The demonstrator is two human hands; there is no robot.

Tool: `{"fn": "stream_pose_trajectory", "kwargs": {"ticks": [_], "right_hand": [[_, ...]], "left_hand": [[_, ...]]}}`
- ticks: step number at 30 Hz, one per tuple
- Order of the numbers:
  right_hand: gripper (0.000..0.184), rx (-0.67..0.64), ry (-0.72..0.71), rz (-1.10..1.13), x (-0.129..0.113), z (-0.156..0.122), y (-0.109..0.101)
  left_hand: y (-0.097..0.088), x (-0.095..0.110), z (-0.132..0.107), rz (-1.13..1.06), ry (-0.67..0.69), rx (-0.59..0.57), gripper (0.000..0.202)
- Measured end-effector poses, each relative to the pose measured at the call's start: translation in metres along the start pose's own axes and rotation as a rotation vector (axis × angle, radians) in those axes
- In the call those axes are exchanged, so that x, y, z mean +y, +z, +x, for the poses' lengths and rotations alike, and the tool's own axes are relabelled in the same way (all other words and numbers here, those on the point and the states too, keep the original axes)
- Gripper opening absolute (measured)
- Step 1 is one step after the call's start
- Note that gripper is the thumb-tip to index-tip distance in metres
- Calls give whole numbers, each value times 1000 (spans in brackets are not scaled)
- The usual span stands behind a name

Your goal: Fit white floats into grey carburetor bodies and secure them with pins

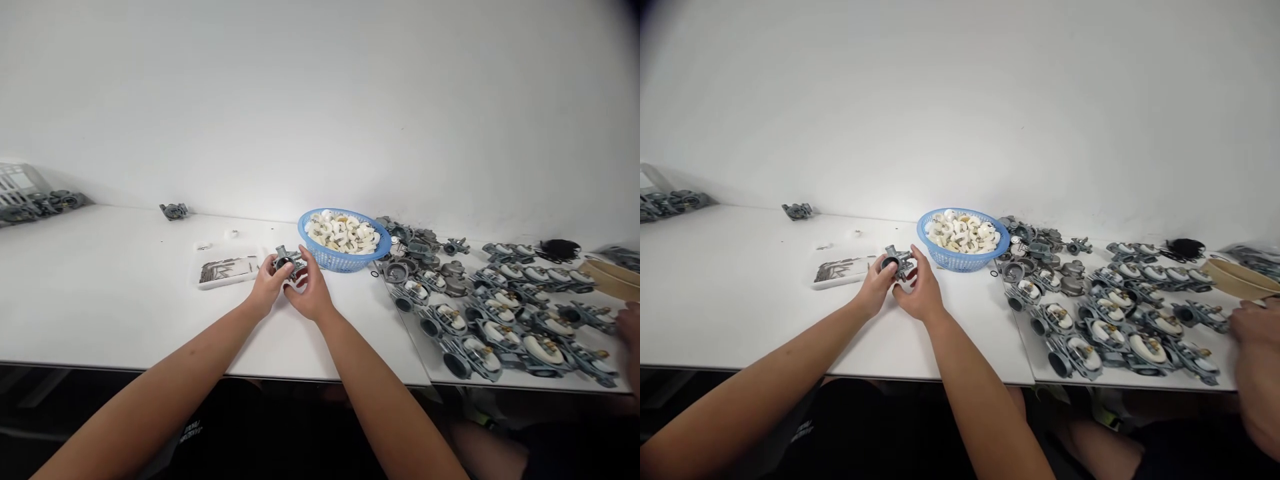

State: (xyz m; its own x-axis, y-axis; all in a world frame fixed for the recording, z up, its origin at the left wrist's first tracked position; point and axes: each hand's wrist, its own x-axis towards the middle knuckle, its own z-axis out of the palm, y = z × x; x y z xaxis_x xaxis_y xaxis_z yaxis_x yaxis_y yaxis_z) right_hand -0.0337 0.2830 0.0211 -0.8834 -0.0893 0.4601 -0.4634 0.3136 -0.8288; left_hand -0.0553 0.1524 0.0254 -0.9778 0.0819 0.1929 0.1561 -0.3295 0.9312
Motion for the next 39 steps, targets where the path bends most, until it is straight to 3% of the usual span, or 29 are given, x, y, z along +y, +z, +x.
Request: {"fn": "stream_pose_trajectory", "kwargs": {"ticks": [4,8,13,20,24,28,32,36,39], "right_hand": [[72,20,-38,-32,-2,1,-1],[68,124,-144,-67,-5,-1,-3],[44,159,-242,-90,-5,1,-5],[32,225,-263,-162,-6,3,-8],[31,219,-172,-161,-11,3,-11],[33,214,-100,-184,-14,1,-13],[35,246,-28,-194,-14,2,-15],[39,279,77,-126,-11,4,-18],[41,281,133,-45,-7,6,-20]], "left_hand": [[2,7,-5,-149,-125,-111,64],[5,18,-8,-280,-319,-128,68],[2,25,-7,-283,-524,-213,81],[-8,20,-1,-288,-555,-448,89],[-10,20,0,-168,-544,-545,86],[-7,19,0,-59,-474,-517,70],[-7,14,1,100,-481,-495,76],[-8,9,0,375,-244,-237,69],[-7,8,-1,341,-60,-77,58]]}}
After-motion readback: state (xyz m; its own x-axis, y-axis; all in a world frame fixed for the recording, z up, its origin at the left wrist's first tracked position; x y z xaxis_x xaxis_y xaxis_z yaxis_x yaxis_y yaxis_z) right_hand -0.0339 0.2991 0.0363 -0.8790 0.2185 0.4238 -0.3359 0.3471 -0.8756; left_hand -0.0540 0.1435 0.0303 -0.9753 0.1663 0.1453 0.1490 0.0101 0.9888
